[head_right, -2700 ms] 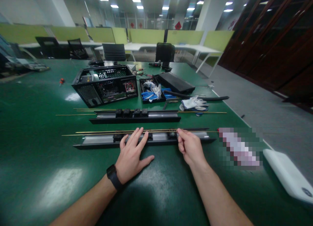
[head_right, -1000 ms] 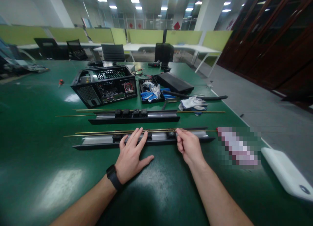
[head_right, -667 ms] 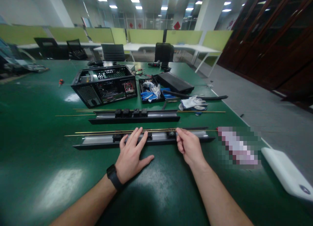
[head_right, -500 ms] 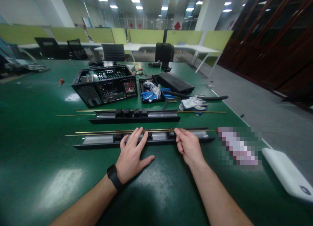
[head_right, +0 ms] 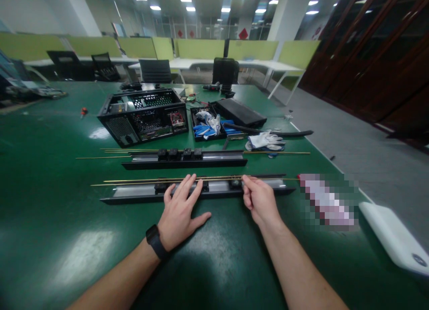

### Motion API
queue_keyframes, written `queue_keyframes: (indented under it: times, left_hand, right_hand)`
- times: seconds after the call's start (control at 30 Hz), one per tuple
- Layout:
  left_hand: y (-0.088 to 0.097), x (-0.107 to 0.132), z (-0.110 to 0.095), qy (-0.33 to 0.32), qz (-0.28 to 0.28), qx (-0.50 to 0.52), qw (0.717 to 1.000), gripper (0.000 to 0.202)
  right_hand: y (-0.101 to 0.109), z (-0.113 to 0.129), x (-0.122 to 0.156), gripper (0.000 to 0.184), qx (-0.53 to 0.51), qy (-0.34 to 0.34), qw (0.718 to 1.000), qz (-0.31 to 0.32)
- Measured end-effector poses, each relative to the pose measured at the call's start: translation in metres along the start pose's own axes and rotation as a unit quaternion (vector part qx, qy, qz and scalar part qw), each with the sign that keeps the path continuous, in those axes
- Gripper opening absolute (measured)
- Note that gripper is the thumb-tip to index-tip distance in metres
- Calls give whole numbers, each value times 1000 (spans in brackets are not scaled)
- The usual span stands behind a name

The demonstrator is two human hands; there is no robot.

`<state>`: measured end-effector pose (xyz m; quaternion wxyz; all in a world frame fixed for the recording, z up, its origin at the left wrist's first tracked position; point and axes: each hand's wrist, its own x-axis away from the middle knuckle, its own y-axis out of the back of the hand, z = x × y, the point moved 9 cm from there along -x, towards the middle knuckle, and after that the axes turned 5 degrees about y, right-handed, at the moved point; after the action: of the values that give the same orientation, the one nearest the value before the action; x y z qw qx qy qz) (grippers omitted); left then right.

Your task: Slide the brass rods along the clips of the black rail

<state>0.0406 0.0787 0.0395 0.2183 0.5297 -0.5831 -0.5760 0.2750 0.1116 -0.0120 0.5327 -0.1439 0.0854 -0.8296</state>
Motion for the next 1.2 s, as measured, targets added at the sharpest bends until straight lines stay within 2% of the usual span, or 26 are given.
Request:
queue_keyframes:
  times: [0.43,1.2]
  left_hand:
    - [2,0,-1,-1,-12,4,1000,77]
    - [0,1,0,-5,-6,4,1000,77]
  right_hand:
    - [-2,-1,0,41,32,20,999,19]
    - [0,0,-1,36,7,9,1000,4]
